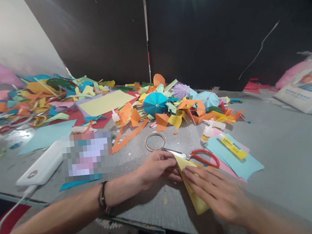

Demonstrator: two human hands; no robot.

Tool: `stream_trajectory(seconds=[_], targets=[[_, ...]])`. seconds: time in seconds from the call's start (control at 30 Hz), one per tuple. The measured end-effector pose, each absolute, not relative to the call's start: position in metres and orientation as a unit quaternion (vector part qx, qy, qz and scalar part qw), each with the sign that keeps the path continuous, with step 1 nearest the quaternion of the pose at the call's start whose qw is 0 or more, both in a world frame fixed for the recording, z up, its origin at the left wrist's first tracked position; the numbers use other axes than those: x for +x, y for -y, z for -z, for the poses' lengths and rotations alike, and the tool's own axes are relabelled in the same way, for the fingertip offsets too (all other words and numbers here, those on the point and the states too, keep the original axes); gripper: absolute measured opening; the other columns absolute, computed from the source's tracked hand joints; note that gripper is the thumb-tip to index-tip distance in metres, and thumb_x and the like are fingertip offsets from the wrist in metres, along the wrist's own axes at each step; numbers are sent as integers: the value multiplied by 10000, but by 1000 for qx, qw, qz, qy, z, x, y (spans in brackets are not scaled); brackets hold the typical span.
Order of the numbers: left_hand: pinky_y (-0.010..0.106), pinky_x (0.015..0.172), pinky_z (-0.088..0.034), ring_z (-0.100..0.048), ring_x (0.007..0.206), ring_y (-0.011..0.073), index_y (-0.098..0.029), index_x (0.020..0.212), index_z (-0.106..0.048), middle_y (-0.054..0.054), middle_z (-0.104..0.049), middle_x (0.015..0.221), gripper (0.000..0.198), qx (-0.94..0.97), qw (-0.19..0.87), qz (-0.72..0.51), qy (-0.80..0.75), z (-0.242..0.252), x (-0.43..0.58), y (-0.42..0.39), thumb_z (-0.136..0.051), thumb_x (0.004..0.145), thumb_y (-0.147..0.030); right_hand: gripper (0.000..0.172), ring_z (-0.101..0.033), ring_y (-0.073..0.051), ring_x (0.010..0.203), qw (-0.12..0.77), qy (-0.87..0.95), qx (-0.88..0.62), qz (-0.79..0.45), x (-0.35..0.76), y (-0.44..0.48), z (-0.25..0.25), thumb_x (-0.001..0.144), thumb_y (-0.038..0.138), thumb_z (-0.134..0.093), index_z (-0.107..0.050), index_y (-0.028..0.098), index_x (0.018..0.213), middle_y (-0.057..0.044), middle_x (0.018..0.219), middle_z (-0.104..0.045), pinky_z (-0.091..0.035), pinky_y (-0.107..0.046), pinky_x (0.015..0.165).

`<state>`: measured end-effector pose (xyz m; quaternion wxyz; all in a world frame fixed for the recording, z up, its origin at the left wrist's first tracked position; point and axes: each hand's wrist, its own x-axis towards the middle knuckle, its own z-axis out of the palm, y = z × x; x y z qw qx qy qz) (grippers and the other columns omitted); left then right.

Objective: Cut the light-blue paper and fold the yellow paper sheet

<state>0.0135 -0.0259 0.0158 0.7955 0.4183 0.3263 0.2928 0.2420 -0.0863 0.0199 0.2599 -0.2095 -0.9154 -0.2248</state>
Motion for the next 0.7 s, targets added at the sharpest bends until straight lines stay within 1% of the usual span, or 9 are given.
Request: stream_trajectory(seconds=[0.1,0.23,0.33,0.43,0.57,0.7], targets=[[273,743,-592,-737,731,157,-97,866,-767,101,-776,852,258,428,787,-312,-317,-14,15,27,-851,771,-321,380,-705,-238,1217,267,917,-204,217,240,88,-19,1039,58,-416,-780,80,1148,-114,1245,-792,-592,-355,1003],[283,732,-594,-725,744,162,-106,888,-769,86,-773,857,254,450,759,-348,-317,-15,17,28,-839,793,-331,368,-667,-230,1290,258,920,-214,201,241,89,-16,1021,54,-448,-759,80,1216,-122,1315,-760,-580,-360,1042],[275,716,-597,-715,728,155,-112,867,-757,58,-764,808,220,468,736,-357,-335,-17,17,28,-843,769,-288,355,-644,-219,1328,250,924,-218,193,244,89,-16,1021,71,-469,-756,91,1229,-125,1350,-741,-577,-354,1060],[252,692,-591,-714,718,149,-120,861,-754,48,-771,804,225,482,724,-352,-345,-19,16,28,-869,715,-246,352,-647,-208,1329,250,923,-229,183,245,89,-19,1030,77,-467,-754,95,1234,-113,1356,-739,-576,-343,1069],[234,640,-572,-714,702,154,-118,848,-758,64,-771,802,255,478,721,-360,-349,-16,16,29,-881,717,-298,333,-666,-178,1306,271,919,-221,181,246,91,-26,1017,70,-508,-742,107,1251,-99,1304,-768,-570,-303,1080],[216,575,-534,-667,615,128,-104,823,-760,59,-737,747,306,472,730,-354,-346,-15,18,31,-882,728,-369,344,-645,-199,1340,266,922,-213,186,247,91,-26,1000,69,-528,-730,101,1277,-111,1319,-759,-575,-320,1083]])
